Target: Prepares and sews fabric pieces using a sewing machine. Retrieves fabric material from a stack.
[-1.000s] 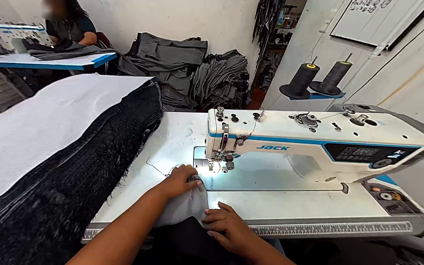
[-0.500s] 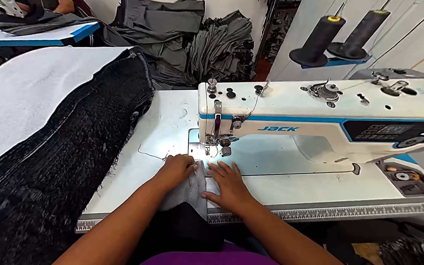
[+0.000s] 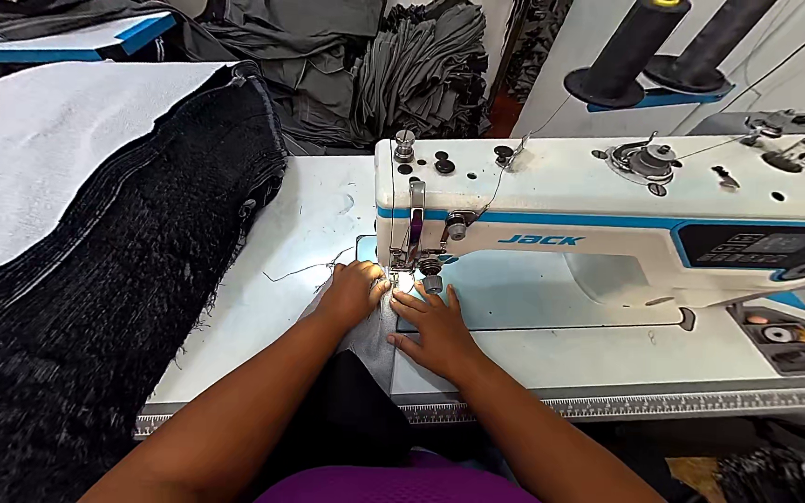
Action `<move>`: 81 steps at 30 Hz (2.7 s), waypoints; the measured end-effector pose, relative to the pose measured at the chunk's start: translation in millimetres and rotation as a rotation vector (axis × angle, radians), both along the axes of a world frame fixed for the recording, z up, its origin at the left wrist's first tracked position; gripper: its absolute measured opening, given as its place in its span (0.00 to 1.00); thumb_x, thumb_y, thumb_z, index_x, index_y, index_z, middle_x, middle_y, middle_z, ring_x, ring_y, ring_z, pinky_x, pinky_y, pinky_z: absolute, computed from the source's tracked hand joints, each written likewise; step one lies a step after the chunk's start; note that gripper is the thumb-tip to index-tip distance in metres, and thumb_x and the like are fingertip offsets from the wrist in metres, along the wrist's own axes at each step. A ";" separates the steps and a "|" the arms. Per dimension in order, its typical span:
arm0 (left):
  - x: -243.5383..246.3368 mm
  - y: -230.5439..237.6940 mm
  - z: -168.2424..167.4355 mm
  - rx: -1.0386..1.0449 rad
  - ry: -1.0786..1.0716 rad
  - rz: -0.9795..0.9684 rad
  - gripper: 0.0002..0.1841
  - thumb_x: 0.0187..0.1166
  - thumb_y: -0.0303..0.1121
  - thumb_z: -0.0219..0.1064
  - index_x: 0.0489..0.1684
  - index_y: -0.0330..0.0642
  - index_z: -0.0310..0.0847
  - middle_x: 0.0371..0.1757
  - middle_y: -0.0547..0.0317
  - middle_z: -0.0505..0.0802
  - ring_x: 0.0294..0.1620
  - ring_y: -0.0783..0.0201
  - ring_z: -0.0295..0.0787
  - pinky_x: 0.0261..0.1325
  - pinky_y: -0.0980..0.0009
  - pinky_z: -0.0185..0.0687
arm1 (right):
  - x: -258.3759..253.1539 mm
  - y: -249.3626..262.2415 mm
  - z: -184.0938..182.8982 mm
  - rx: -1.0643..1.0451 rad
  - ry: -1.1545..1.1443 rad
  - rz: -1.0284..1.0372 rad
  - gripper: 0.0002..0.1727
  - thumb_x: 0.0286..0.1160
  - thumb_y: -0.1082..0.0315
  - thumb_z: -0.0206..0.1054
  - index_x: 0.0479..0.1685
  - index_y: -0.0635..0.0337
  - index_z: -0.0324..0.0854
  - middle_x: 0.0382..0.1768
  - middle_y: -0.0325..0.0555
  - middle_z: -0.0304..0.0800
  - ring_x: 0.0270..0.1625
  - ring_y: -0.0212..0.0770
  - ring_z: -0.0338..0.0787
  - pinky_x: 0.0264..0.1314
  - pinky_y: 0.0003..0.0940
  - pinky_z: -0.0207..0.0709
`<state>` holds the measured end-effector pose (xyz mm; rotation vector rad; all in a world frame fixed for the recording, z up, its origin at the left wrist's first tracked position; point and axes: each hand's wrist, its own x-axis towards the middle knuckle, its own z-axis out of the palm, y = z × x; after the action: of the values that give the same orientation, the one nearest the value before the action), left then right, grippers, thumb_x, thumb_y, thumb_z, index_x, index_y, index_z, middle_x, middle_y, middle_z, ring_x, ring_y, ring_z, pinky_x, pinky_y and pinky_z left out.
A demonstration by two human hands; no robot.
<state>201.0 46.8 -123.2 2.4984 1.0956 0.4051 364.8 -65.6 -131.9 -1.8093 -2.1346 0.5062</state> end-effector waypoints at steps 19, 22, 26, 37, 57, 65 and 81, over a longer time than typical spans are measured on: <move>2.8 6.8 3.4 0.008 0.013 0.001 0.13 0.87 0.34 0.65 0.46 0.31 0.91 0.51 0.43 0.94 0.60 0.45 0.88 0.67 0.43 0.71 | -3.8 -0.8 3.3 -0.067 -0.003 -0.039 0.35 0.79 0.35 0.61 0.81 0.44 0.79 0.85 0.30 0.73 0.95 0.50 0.51 0.88 0.76 0.24; 2.7 8.3 2.5 0.011 -0.002 -0.007 0.13 0.86 0.33 0.65 0.45 0.30 0.90 0.50 0.42 0.93 0.59 0.44 0.87 0.66 0.42 0.71 | -3.4 -2.5 0.3 -0.027 -0.003 -0.035 0.34 0.79 0.36 0.62 0.78 0.44 0.82 0.83 0.30 0.76 0.94 0.51 0.55 0.89 0.76 0.28; 4.3 13.6 1.6 0.024 0.000 0.003 0.15 0.86 0.34 0.65 0.39 0.27 0.89 0.47 0.40 0.92 0.58 0.42 0.87 0.64 0.41 0.70 | -2.7 -3.8 -4.0 0.037 0.019 -0.015 0.31 0.79 0.39 0.64 0.75 0.45 0.84 0.82 0.31 0.78 0.93 0.53 0.59 0.88 0.77 0.30; 10.6 34.7 -0.2 0.136 -0.073 0.018 0.11 0.81 0.27 0.65 0.48 0.26 0.89 0.53 0.35 0.93 0.62 0.36 0.88 0.65 0.33 0.70 | -2.9 -5.0 -7.1 0.115 0.024 0.004 0.28 0.80 0.41 0.63 0.73 0.45 0.86 0.79 0.32 0.81 0.91 0.55 0.64 0.86 0.80 0.37; -121.8 -77.7 6.9 0.256 -0.362 -0.115 0.35 0.84 0.66 0.53 0.49 0.39 0.89 0.47 0.48 0.94 0.54 0.57 0.91 0.60 0.57 0.87 | 3.1 -9.8 -3.9 0.100 0.088 0.525 0.31 0.75 0.46 0.65 0.73 0.53 0.84 0.82 0.39 0.78 0.92 0.55 0.62 0.87 0.78 0.40; -259.7 -237.4 -45.4 0.036 -0.020 0.056 0.22 0.67 0.24 0.67 0.63 0.31 0.86 0.63 0.37 0.92 0.64 0.36 0.91 0.65 0.40 0.84 | -86.6 -20.8 5.3 0.548 0.259 0.620 0.11 0.75 0.78 0.58 0.41 0.65 0.88 0.42 0.53 0.94 0.53 0.52 0.95 0.74 0.59 0.76; -381.7 -281.8 103.0 -0.788 0.324 0.850 0.22 0.93 0.37 0.55 0.60 0.23 0.84 0.59 0.26 0.89 0.65 0.35 0.84 0.74 0.38 0.69 | -117.1 1.1 107.8 0.437 -0.272 0.833 0.13 0.71 0.78 0.67 0.42 0.54 0.95 0.42 0.52 0.92 0.50 0.60 0.90 0.49 0.60 0.82</move>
<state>-180.7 -235.0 -20.2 1.3565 1.9490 -0.2180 247.7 -64.4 -24.1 -0.7415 -2.8549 -0.0688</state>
